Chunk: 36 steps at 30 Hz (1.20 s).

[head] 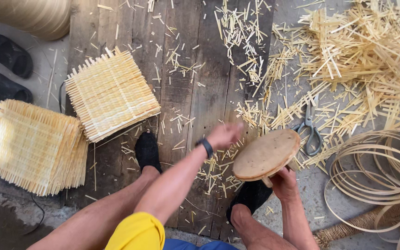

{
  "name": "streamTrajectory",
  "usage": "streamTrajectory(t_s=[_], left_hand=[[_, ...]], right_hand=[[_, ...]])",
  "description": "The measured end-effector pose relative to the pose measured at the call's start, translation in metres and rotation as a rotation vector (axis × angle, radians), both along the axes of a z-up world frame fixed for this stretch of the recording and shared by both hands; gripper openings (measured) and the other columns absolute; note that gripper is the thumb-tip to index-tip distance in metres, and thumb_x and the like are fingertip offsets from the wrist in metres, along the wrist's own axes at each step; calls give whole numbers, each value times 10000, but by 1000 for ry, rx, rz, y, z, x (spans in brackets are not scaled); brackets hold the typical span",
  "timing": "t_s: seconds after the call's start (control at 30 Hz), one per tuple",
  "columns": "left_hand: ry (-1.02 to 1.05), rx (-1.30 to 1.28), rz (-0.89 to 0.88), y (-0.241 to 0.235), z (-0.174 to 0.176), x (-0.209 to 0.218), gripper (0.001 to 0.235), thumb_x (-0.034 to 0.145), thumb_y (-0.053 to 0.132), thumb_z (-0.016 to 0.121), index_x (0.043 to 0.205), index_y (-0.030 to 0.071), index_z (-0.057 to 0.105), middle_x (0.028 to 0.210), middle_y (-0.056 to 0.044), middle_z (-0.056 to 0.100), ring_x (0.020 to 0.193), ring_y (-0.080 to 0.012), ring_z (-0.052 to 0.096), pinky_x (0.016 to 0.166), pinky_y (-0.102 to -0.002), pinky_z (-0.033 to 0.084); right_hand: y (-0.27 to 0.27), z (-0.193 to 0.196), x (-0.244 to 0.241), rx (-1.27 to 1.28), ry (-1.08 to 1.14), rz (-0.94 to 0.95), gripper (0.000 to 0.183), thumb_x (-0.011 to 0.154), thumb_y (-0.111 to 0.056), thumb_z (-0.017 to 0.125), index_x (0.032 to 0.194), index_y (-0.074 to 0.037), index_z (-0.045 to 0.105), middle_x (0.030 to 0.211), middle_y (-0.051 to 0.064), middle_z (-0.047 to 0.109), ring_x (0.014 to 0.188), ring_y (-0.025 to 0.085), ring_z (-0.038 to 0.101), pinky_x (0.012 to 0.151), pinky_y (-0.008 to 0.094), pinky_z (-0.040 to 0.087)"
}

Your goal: The person sits on the floor and repeatedly places a circular bamboo frame onto a square woven mat, then uses shears to trim the excess matting around the frame. The finished circular trays are stacked nearby.

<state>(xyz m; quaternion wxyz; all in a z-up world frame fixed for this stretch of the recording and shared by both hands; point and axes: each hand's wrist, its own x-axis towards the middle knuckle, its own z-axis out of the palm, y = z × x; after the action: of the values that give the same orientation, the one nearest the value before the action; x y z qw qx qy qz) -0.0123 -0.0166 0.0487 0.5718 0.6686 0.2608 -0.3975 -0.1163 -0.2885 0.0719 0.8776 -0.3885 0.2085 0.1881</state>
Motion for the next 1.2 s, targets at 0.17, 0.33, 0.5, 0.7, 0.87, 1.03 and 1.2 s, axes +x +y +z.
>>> streamTrajectory(t_s=[0.17,0.33,0.5,0.7,0.87,1.03,1.2], left_hand=[[-179,-72,679,-7,-22,-81,369,954,365,678,1143,51,720,994,-23,748,866,-120,660,799,-300,558],[-656,169,445,74,-25,-64,332,972,267,692,1208,37,649,1036,-83,745,894,-162,689,816,-313,568],[-845,819,-298,204,23,-49,453,871,259,784,1267,89,648,1188,-142,717,1086,-333,670,936,-436,528],[-610,1591,-628,317,83,-28,735,567,197,815,1264,69,619,1210,-184,680,1141,-352,612,964,-518,497],[-409,1093,-620,334,118,-33,351,935,205,644,1271,105,644,972,-213,711,930,-373,675,847,-473,534],[-1200,1351,-138,322,160,-12,180,1060,82,540,1047,75,720,797,-144,679,764,-301,674,719,-450,560],[-1428,1270,-182,254,187,1,262,1010,-62,572,1181,27,748,909,-146,752,817,-295,721,730,-426,583]], right_hand=[[44,40,19,395,6,63,792,908,-518,642,1479,6,478,1486,167,555,1357,302,563,1120,425,462],[78,39,34,-53,60,236,542,1009,-393,526,1422,-44,482,1427,122,577,1287,270,587,1033,478,512],[88,10,15,-167,69,269,390,1029,-275,541,1326,-20,540,1205,117,674,1064,248,680,869,452,570],[59,-10,-8,-172,83,282,317,1063,-248,546,1249,4,596,1063,147,704,944,243,693,802,399,576],[53,-15,-11,-150,102,273,376,1058,-252,540,1303,28,587,1054,157,703,934,248,695,800,393,580],[49,-14,-14,-193,95,261,381,1049,-251,539,1306,26,591,1056,150,704,925,242,693,785,396,577],[44,-2,-1,-170,17,128,392,1086,-297,550,1305,26,588,1058,149,689,924,239,684,818,392,569]])
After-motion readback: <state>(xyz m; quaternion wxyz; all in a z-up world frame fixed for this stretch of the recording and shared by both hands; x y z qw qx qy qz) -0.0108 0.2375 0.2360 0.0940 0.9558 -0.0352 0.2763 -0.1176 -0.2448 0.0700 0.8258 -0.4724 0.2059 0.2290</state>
